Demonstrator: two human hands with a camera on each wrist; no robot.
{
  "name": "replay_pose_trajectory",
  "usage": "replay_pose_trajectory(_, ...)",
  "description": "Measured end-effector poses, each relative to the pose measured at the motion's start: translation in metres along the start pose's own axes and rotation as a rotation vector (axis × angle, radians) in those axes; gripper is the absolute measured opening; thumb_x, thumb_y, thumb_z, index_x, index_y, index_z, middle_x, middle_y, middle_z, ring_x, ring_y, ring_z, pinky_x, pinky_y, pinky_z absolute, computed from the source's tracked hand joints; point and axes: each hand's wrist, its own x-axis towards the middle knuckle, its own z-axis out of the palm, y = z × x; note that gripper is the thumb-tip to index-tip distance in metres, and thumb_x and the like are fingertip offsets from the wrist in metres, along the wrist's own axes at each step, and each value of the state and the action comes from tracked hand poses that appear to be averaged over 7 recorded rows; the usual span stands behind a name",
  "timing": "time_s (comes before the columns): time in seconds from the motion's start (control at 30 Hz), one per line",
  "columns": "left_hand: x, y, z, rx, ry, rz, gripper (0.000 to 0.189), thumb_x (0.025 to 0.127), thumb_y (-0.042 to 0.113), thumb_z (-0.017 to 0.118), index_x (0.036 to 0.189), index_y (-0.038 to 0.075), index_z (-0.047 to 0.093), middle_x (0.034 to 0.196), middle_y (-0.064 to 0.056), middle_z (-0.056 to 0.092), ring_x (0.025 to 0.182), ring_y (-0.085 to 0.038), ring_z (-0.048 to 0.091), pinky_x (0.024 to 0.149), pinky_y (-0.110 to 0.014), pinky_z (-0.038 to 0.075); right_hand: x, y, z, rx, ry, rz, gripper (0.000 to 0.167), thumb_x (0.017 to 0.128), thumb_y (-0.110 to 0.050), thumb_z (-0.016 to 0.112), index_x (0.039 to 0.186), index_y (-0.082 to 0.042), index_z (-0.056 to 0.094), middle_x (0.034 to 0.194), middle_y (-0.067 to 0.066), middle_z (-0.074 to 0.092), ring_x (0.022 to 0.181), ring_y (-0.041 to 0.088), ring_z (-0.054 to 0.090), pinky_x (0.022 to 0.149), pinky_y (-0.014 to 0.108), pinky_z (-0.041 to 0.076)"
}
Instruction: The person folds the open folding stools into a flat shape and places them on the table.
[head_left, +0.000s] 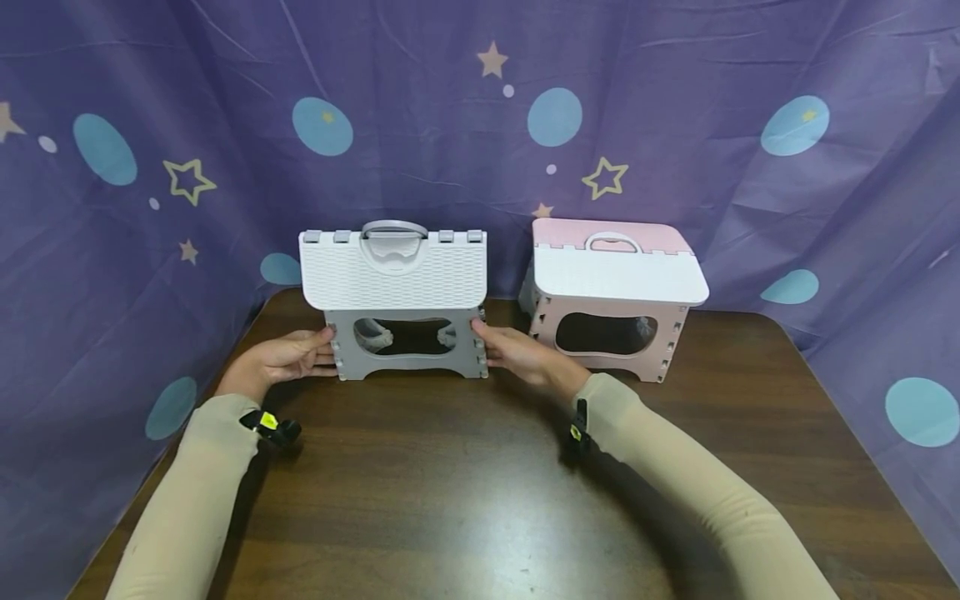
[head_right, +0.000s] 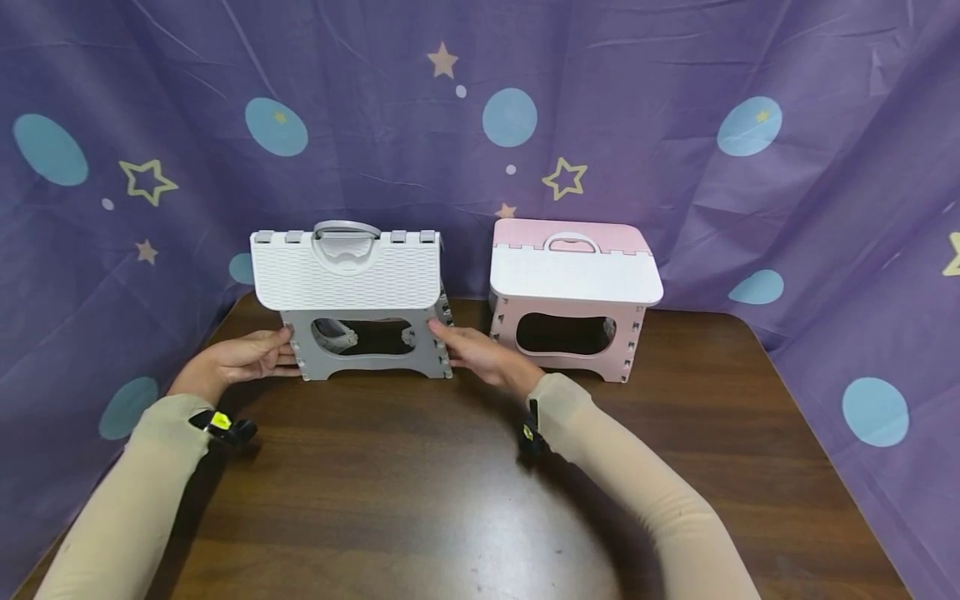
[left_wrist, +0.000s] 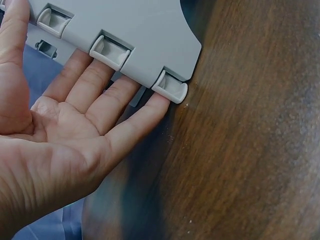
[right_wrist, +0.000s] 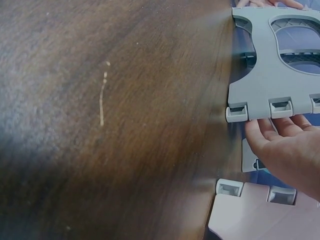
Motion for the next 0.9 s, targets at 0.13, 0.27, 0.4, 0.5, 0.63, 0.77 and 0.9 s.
replay_pose_trajectory(0.13,0.001,0.000,0.000,-0.009,-0.008,0.003,0.031,0.107,0.044,0.041,0.111,0.026,0.065,0.112,0.010,0.075,0.109,-0.005,0.068,0.095,-0.026,0.053,0.000,0.000,0.000,-0.001,-0.002,-0.002,0.071,0.112,-0.040,0.032,0.159,0.007,0.009,0.169,0.023,0.013,0.156,0.037,0.019,0.126,0.051,0.023)
replay_pose_trajectory(0.27,0.002,0.000,-0.001,-0.014,-0.022,0.009,0.032,0.108,0.043,0.039,0.111,0.027,0.066,0.113,0.011,0.075,0.109,-0.005,0.068,0.096,-0.026,0.053,0.000,0.000,0.000,-0.007,-0.001,-0.003,0.070,0.112,-0.040,0.031,0.160,0.006,0.009,0.169,0.023,0.013,0.156,0.036,0.018,0.127,0.050,0.023)
replay_pose_trajectory(0.4,0.003,-0.001,-0.004,-0.017,-0.049,0.016,0.033,0.108,0.043,0.038,0.112,0.028,0.067,0.114,0.011,0.075,0.110,-0.005,0.067,0.096,-0.026,0.053,0.001,0.000,0.000,-0.005,0.000,-0.004,0.070,0.112,-0.040,0.031,0.160,0.006,0.010,0.169,0.022,0.013,0.156,0.036,0.019,0.126,0.050,0.023)
replay_pose_trajectory(0.5,0.004,-0.002,-0.006,-0.021,-0.061,0.016,0.034,0.108,0.043,0.037,0.112,0.028,0.068,0.115,0.011,0.075,0.110,-0.005,0.068,0.096,-0.026,0.053,0.001,0.000,0.000,-0.004,-0.001,-0.008,0.070,0.112,-0.041,0.031,0.160,0.005,0.010,0.169,0.022,0.013,0.156,0.036,0.019,0.126,0.050,0.024)
replay_pose_trajectory(0.63,0.004,-0.002,-0.008,-0.021,-0.069,0.014,0.035,0.108,0.043,0.038,0.112,0.026,0.068,0.115,0.010,0.075,0.110,-0.005,0.068,0.097,-0.026,0.053,0.001,0.001,-0.001,-0.009,0.000,-0.014,0.069,0.112,-0.041,0.031,0.160,0.004,0.011,0.169,0.021,0.013,0.156,0.036,0.018,0.126,0.050,0.024)
replay_pose_trajectory(0.77,0.005,-0.002,-0.010,-0.025,-0.078,0.016,0.035,0.108,0.042,0.038,0.112,0.024,0.068,0.115,0.009,0.075,0.111,-0.006,0.068,0.097,-0.026,0.053,0.002,0.001,-0.002,-0.012,0.002,-0.016,0.068,0.112,-0.040,0.030,0.160,0.004,0.012,0.169,0.021,0.013,0.156,0.036,0.018,0.126,0.050,0.024)
replay_pose_trajectory(0.9,0.005,-0.002,-0.011,-0.022,-0.096,0.025,0.035,0.108,0.044,0.039,0.113,0.025,0.068,0.116,0.009,0.074,0.112,-0.006,0.068,0.098,-0.027,0.053,0.002,0.003,-0.002,-0.016,-0.003,-0.018,0.082,0.108,-0.054,0.038,0.160,0.004,0.013,0.169,0.021,0.015,0.156,0.036,0.020,0.126,0.049,0.024)
